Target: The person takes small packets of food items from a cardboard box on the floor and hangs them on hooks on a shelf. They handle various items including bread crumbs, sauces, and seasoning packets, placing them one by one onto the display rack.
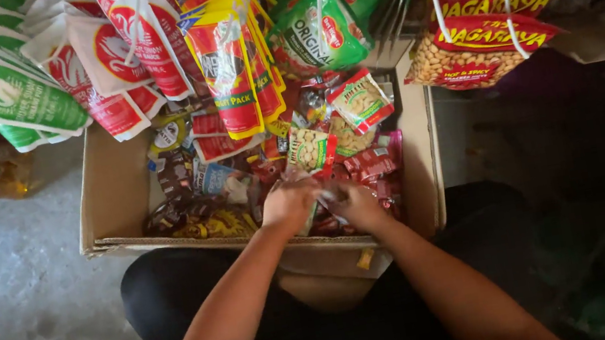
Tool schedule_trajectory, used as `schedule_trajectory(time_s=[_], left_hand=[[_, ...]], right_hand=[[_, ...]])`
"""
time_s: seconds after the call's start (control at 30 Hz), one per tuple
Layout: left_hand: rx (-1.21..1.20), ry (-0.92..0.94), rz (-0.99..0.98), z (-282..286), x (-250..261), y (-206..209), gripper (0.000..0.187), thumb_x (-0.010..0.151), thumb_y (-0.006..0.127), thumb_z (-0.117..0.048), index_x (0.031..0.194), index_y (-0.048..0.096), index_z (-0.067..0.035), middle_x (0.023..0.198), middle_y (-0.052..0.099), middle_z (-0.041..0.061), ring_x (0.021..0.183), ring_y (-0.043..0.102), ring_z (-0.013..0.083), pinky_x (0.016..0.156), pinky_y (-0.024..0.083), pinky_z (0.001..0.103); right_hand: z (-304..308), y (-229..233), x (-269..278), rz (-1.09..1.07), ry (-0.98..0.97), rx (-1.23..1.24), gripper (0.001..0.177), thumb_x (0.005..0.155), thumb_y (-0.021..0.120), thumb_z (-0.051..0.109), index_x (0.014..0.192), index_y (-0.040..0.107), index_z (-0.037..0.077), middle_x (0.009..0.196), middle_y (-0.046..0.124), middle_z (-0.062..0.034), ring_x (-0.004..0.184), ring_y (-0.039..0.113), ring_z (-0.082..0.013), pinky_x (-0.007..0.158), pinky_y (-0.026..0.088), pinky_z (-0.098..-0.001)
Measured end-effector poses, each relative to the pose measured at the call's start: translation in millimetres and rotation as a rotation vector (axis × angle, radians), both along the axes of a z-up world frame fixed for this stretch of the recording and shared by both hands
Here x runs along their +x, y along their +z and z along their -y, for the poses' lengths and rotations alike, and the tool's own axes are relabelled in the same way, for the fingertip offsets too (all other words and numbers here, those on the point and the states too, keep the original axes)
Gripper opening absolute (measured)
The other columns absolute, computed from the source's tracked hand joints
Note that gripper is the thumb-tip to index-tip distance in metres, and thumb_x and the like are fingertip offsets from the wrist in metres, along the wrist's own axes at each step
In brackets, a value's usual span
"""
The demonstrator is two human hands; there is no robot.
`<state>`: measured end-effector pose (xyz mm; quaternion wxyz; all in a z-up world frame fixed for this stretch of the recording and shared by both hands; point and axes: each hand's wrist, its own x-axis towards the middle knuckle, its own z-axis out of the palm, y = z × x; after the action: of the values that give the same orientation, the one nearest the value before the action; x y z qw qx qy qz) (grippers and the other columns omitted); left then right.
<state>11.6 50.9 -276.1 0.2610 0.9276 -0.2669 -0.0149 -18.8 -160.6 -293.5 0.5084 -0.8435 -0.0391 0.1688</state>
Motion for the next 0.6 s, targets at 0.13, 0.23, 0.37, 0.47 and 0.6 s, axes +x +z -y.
schedule_trajectory(time_s=[0.13, 0.23, 0.37, 0.47, 0.6], left_hand=[[-0.235, 0.255, -0.233, 6, 1, 61, 0.020, 0.093, 0.066, -0.030, 0.102, 0.079, -0.016, 0.100, 0.076, 0.012, 0.094, 0.072, 0.0339, 0.078, 0.056, 0.046], [-0.293, 0.409, -0.361, 14, -1, 85, 0.029, 0.091, 0.069, -0.037, 0.109, 0.076, -0.014, 0.082, 0.071, 0.020, 0.071, 0.070, 0.0353, 0.064, 0.053, 0.045], [-0.707, 0.500, -0.258, 26, -6, 122, 0.030, 0.098, 0.072, -0.031, 0.095, 0.072, 0.000, 0.074, 0.066, 0.013, 0.066, 0.057, 0.0166, 0.061, 0.047, 0.034], [-1.019, 0.487, -0.293, 32, -9, 154, 0.025, 0.102, 0.072, -0.022, 0.094, 0.068, 0.001, 0.076, 0.064, 0.005, 0.070, 0.053, 0.0058, 0.061, 0.045, 0.028], [-1.256, 0.477, -0.298, 32, -9, 207, 0.012, 0.099, 0.070, -0.012, 0.102, 0.069, 0.000, 0.084, 0.069, -0.003, 0.075, 0.060, 0.0017, 0.066, 0.049, 0.021]], right_hand=[[-4, 45, 13, 0.103, -0.107, 0.113, 0.041, 0.086, 0.073, 0.013, 0.127, 0.071, 0.011, 0.103, 0.076, -0.0095, 0.089, 0.069, -0.0174, 0.080, 0.056, -0.0334], [-11, 85, 20, 0.026, -0.204, 0.092, 0.034, 0.088, 0.080, 0.020, 0.119, 0.075, 0.007, 0.100, 0.075, -0.0069, 0.081, 0.067, -0.0146, 0.075, 0.055, -0.0322], [-26, 132, 24, -0.082, -0.312, 0.740, 0.025, 0.098, 0.070, 0.018, 0.114, 0.073, -0.001, 0.097, 0.075, -0.0053, 0.082, 0.066, -0.0087, 0.074, 0.054, -0.0262], [-37, 164, 20, 0.004, -0.410, 0.790, 0.021, 0.099, 0.068, 0.015, 0.110, 0.073, -0.002, 0.094, 0.075, -0.0039, 0.079, 0.066, -0.0074, 0.071, 0.054, -0.0249], [-39, 182, 20, 0.126, -0.546, 0.907, 0.022, 0.104, 0.067, 0.017, 0.100, 0.072, -0.003, 0.085, 0.073, -0.0023, 0.071, 0.061, -0.0070, 0.063, 0.049, -0.0253]])
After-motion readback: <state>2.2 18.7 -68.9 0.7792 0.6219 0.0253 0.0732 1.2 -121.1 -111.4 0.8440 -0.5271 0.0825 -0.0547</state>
